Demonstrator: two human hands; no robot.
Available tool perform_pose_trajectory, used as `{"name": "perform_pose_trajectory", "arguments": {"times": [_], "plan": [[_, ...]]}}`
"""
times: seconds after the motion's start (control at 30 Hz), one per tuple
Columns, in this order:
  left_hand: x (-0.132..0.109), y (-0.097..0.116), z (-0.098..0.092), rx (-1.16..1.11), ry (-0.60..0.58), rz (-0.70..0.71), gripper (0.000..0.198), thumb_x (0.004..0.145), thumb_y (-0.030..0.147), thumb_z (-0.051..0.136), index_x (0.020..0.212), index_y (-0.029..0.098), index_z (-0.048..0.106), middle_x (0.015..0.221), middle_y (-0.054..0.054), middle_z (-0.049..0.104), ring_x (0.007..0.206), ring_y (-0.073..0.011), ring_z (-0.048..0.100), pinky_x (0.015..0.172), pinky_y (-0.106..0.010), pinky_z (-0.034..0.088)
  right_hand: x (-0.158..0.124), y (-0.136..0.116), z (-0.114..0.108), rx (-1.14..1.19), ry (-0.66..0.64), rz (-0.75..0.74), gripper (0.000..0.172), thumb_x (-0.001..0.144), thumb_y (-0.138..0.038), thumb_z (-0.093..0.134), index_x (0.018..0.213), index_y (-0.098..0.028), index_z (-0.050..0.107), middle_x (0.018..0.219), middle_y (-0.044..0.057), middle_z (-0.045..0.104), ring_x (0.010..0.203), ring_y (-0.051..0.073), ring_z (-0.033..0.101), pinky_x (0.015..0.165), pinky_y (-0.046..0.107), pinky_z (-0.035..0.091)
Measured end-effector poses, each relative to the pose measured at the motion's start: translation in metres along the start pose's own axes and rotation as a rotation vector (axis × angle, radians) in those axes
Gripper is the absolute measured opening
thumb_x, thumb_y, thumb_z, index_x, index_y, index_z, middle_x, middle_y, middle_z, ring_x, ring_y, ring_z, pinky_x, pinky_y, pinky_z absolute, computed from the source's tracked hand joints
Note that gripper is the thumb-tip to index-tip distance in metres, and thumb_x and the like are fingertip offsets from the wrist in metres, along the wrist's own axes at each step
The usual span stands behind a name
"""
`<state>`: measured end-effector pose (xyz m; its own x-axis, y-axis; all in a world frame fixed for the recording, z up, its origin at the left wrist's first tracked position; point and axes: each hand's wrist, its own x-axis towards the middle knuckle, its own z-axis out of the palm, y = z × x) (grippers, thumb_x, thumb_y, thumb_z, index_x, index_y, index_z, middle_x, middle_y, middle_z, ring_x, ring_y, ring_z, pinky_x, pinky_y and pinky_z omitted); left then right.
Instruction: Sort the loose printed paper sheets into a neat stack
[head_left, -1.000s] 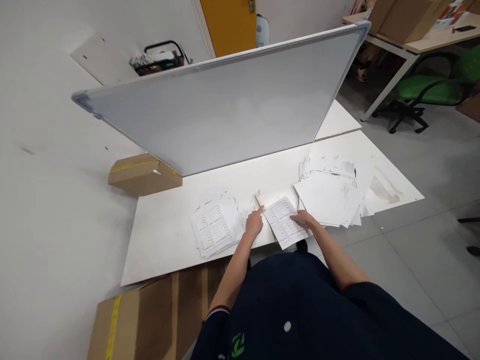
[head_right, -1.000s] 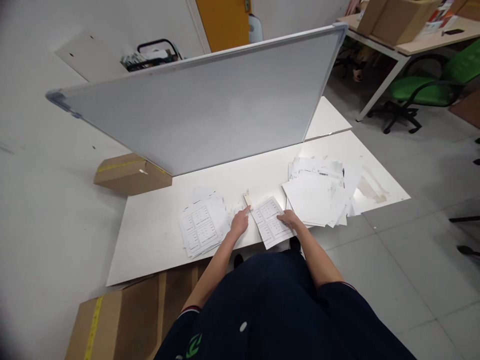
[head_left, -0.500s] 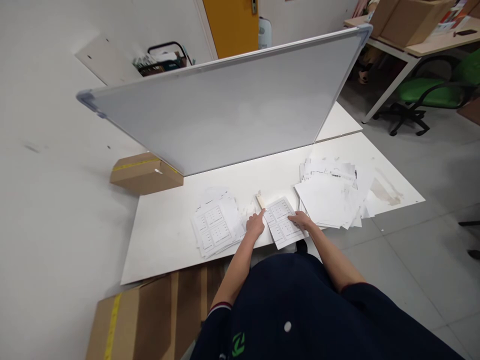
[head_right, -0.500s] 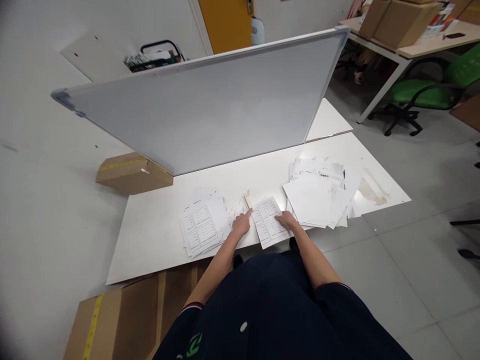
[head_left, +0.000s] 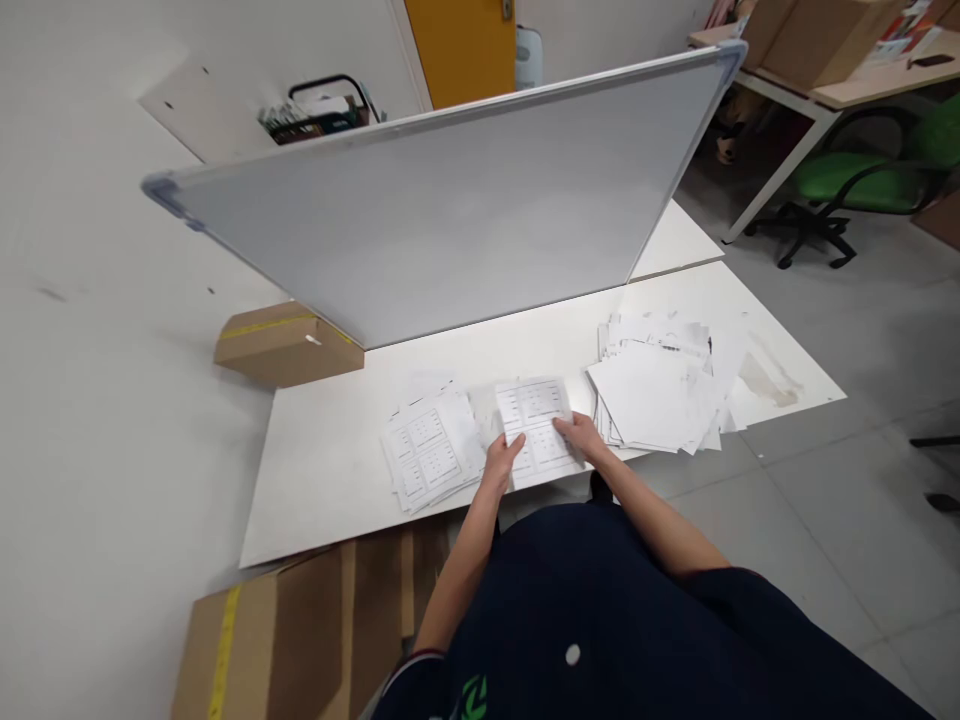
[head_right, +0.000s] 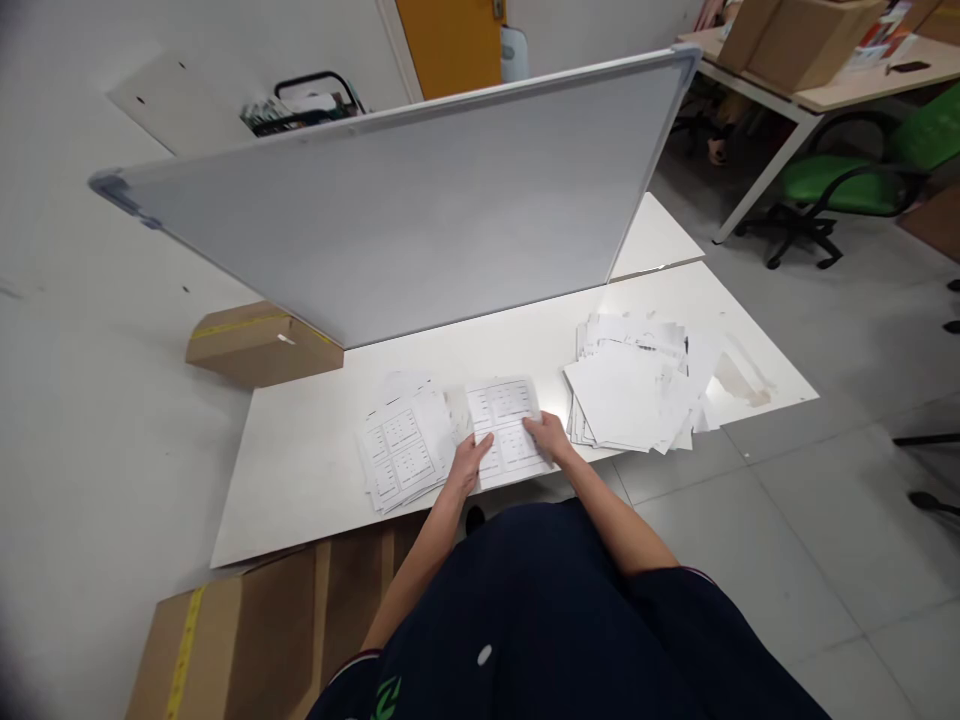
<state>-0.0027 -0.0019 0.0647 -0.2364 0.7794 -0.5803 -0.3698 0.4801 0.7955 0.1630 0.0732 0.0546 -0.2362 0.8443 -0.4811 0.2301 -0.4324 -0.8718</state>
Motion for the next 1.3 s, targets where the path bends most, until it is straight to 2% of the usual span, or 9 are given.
{"name": "perform_pose_trajectory", "arguments": {"times": [0.17, 0.23, 0.37, 0.5, 0.6, 0.7, 0.97, 1.13, 1.3], "plan": [[-0.008, 0.012, -0.065, -0.022, 0.251, 0.069, 0.041, 0.06, 0.028, 0.071, 0.095, 0.009, 0.062, 0.087, -0.011, 0.068, 0.078, -0.0212, 0.063, 0.078, -0.037, 0.049, -0.007, -0.003, 0.023, -0.014, -0.209, 0.02, 0.029, 0.073, -0.043, 0.053, 0.085, -0.018, 0.06, 0.082, 0.005, 0.065, 0.067, 0.015, 0.06, 0.058, 0.024, 0.046], [-0.008, 0.018, -0.104, -0.037, 0.405, 0.095, 0.038, 0.061, 0.024, 0.071, 0.094, 0.01, 0.062, 0.086, -0.01, 0.068, 0.077, -0.0202, 0.063, 0.077, -0.037, 0.05, -0.003, -0.003, 0.005, -0.197, -0.087, -0.032, 0.025, 0.075, -0.039, 0.051, 0.086, -0.019, 0.06, 0.086, 0.005, 0.065, 0.07, 0.015, 0.06, 0.063, 0.026, 0.045], [-0.008, 0.022, -0.176, 0.03, 0.608, 0.054, 0.036, 0.063, 0.022, 0.068, 0.095, 0.009, 0.061, 0.086, -0.011, 0.066, 0.074, -0.0194, 0.063, 0.074, -0.036, 0.051, 0.008, 0.004, -0.05, -0.664, 0.382, -0.123, 0.028, 0.079, -0.031, 0.045, 0.1, -0.017, 0.057, 0.098, 0.011, 0.06, 0.089, 0.021, 0.054, 0.077, 0.032, 0.04], [-0.008, 0.022, -0.209, 0.407, 0.66, 0.004, 0.048, 0.066, 0.032, 0.064, 0.107, 0.009, 0.055, 0.097, -0.015, 0.063, 0.087, -0.0246, 0.061, 0.079, -0.039, 0.047, 0.014, 0.013, -0.082, -0.985, 0.61, -0.061, 0.041, 0.078, -0.036, 0.049, 0.113, -0.015, 0.049, 0.119, 0.016, 0.046, 0.107, 0.028, 0.041, 0.083, 0.038, 0.034], [-0.01, 0.023, -0.208, 0.84, 0.776, -0.029, 0.073, 0.065, 0.041, 0.063, 0.125, 0.007, 0.04, 0.106, -0.02, 0.057, 0.104, -0.033, 0.052, 0.088, -0.046, 0.039, 0.017, 0.016, -0.087, -1.097, 0.594, 0.015, 0.044, 0.076, -0.041, 0.051, 0.111, -0.014, 0.048, 0.121, 0.016, 0.043, 0.109, 0.029, 0.037, 0.084, 0.038, 0.033], [-0.017, 0.02, -0.195, 1.019, 0.846, 0.054, 0.077, 0.07, 0.045, 0.054, 0.132, 0.008, 0.028, 0.112, -0.021, 0.052, 0.111, -0.0364, 0.044, 0.089, -0.049, 0.035, 0.018, 0.014, -0.089, -1.136, 0.551, 0.071, 0.041, 0.078, -0.043, 0.049, 0.107, -0.014, 0.051, 0.119, 0.016, 0.044, 0.108, 0.028, 0.038, 0.081, 0.036, 0.035], [-0.034, 0.005, -0.152, 0.956, 0.844, 0.315, 0.063, 0.077, 0.036, 0.047, 0.133, 0.013, 0.027, 0.113, -0.015, 0.05, 0.103, -0.0257, 0.047, 0.087, -0.039, 0.037, 0.023, -0.001, -0.1, -1.099, 0.372, 0.162, 0.03, 0.086, -0.021, 0.037, 0.094, -0.009, 0.063, 0.093, 0.018, 0.061, 0.087, 0.024, 0.056, 0.068, 0.03, 0.04], [-0.036, 0.011, -0.119, 0.927, 0.759, 0.464, 0.058, 0.079, 0.031, 0.045, 0.132, 0.015, 0.029, 0.111, -0.013, 0.051, 0.103, -0.0231, 0.047, 0.092, -0.038, 0.035, 0.021, -0.002, -0.109, -1.005, 0.453, 0.054, 0.029, 0.083, -0.025, 0.042, 0.082, -0.012, 0.067, 0.082, 0.015, 0.066, 0.079, 0.023, 0.059, 0.067, 0.028, 0.038], [-0.038, 0.015, -0.08, 0.818, 0.545, 0.5, 0.052, 0.079, 0.031, 0.045, 0.129, 0.02, 0.035, 0.111, -0.01, 0.052, 0.107, -0.0216, 0.045, 0.094, -0.036, 0.033, 0.001, -0.025, -0.108, -0.686, 0.56, -0.064, 0.023, 0.073, -0.035, 0.052, 0.063, -0.016, 0.062, 0.066, 0.006, 0.064, 0.064, 0.017, 0.055, 0.06, 0.025, 0.037]]}}
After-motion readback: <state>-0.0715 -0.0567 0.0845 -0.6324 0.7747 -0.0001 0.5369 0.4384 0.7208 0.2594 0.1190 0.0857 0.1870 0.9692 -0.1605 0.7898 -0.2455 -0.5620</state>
